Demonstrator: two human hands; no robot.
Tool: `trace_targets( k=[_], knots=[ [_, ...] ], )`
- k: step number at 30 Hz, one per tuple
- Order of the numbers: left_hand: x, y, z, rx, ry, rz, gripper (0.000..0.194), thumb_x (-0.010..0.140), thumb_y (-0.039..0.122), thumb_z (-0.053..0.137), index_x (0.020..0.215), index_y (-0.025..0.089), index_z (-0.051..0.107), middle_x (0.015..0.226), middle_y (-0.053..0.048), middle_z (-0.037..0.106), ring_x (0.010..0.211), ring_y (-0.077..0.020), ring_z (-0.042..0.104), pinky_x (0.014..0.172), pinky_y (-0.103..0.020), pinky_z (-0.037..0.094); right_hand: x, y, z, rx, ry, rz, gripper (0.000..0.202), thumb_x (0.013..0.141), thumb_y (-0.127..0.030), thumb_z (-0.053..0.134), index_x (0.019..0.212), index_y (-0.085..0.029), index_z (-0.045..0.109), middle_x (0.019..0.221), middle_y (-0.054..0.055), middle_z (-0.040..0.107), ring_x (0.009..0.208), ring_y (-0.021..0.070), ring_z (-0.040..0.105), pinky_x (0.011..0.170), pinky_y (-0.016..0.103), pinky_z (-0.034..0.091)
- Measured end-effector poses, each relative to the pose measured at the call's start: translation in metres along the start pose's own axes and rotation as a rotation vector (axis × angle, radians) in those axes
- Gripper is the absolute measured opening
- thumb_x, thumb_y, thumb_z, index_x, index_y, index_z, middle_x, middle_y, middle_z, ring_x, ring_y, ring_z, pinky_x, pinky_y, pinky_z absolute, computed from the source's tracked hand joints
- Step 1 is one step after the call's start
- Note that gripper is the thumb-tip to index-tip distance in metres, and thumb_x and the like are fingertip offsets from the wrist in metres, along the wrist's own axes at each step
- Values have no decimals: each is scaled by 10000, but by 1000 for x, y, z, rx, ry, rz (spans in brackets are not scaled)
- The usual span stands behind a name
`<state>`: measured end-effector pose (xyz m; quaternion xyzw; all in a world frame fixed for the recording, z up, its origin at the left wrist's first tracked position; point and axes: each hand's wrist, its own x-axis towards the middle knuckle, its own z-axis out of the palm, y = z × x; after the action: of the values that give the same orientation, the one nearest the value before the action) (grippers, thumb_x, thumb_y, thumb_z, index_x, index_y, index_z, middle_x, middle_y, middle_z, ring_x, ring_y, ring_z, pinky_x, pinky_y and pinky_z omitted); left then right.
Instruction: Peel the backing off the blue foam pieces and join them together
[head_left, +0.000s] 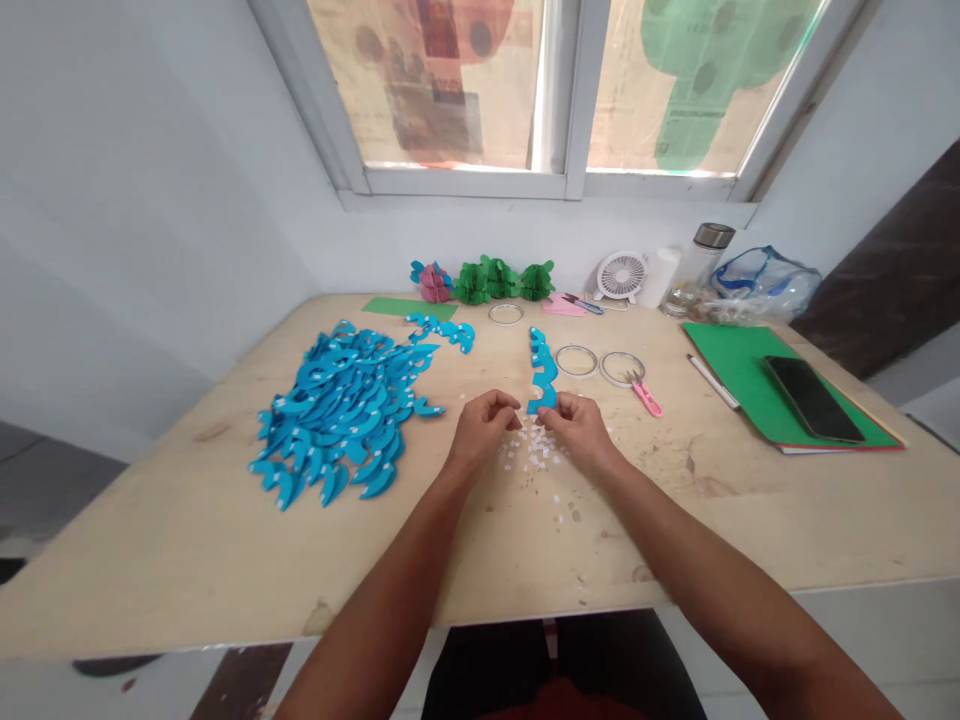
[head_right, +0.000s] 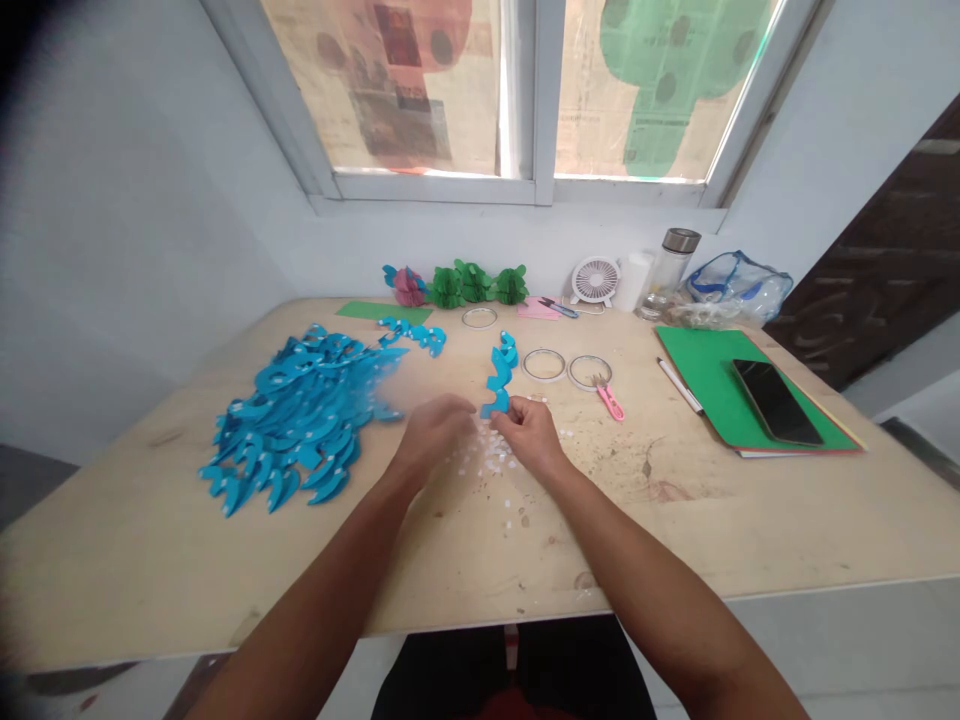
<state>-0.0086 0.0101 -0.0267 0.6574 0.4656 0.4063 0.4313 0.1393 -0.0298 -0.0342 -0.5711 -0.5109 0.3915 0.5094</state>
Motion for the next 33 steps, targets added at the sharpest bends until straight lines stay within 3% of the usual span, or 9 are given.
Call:
trace_targets(
  k=[3,6,9,12,15,22,33],
  knots=[
    [1,-2,0,35,0,-13,167,724,200,417,734,184,582,461,39,570,473,-123,554,489,-218,420,1,0,0,-25,9,-4,227,687,-357,564,646,-135,580,504,-28,475,462,84,374,451,213,279],
    [2,-5,-2,129,15,-4,229,772,278,399,647,189,569,391,42,514,417,-129,516,452,-227,386,1,1,0,-27,16,-7,227,683,-358,567,638,-136,579,509,-27,480,471,89,386,456,215,285],
    [3,-6,-3,158,19,6,180,721,295,493,625,181,595,432,30,552,459,-133,541,469,-227,392,1,1,0,-11,10,2,230,682,-364,566,635,-139,577,505,-30,475,463,89,387,453,218,282],
    [3,-3,-3,73,8,16,157,639,219,555,754,168,648,616,4,657,588,-140,594,559,-229,441,1,2,0,-4,9,-7,228,683,-360,567,642,-136,580,504,-33,471,452,85,377,447,217,272],
    [1,2,-2,-33,-69,-24,172,642,230,558,751,149,663,737,-31,689,697,-156,614,641,-247,464,1,3,0,6,1,-14,223,688,-353,568,648,-134,579,509,-30,473,454,84,378,447,216,276],
    [-2,7,1,-221,-151,-150,158,666,243,558,733,146,663,671,-21,666,626,-128,594,562,-218,443,1,2,1,32,-13,-18,206,696,-334,570,673,-130,580,550,-15,504,485,94,409,475,222,305],
    [-3,6,9,-307,-82,-214,120,582,237,654,636,139,610,566,10,616,541,-106,548,522,-205,411,0,4,3,25,-29,-39,226,700,-356,570,634,-141,560,549,-26,474,489,89,386,477,220,294]
  ],
)
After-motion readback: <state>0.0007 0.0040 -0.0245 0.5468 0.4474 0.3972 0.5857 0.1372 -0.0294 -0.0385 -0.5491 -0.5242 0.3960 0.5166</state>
